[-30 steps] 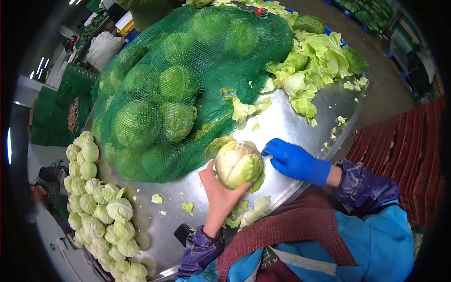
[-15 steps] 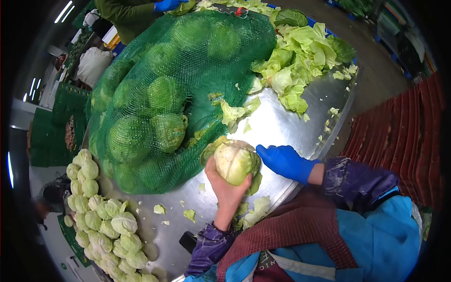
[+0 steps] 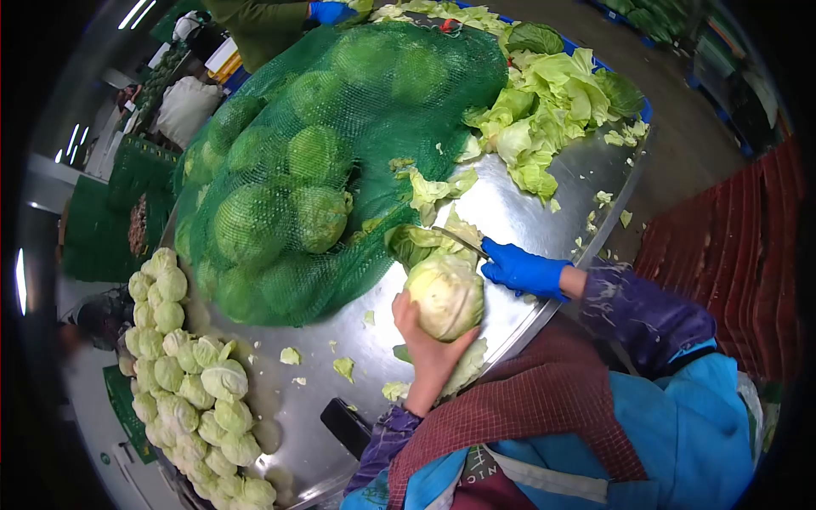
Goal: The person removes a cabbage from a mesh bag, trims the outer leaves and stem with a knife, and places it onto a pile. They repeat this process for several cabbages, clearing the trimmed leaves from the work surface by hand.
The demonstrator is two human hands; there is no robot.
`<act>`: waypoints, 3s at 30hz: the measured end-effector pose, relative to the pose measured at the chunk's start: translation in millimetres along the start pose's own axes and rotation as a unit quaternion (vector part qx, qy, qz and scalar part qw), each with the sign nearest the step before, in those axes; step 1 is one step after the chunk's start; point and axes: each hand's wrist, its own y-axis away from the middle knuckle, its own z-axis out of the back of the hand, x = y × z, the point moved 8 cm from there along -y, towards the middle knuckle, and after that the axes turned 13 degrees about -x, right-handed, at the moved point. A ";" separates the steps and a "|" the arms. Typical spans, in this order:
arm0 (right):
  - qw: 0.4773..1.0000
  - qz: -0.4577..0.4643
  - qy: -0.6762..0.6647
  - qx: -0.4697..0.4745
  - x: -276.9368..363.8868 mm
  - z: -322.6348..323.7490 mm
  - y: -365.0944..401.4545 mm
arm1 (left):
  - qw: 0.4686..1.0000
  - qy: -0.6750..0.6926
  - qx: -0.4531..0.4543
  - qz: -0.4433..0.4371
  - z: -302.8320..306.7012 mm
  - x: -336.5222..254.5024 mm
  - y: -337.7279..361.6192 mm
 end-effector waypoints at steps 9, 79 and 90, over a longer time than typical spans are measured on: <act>0.978 0.102 -0.146 0.109 72.9 -59.5 45.0 | 0.806 0.233 -0.071 0.540 33.8 48.6 27.4; 0.991 0.111 -0.028 -0.075 75.3 -5.8 -25.8 | 0.819 0.162 -0.042 0.549 59.9 58.9 -19.0; 0.933 0.163 0.273 -0.168 44.8 49.0 -18.0 | 0.977 -0.062 0.114 0.168 27.1 7.3 -37.2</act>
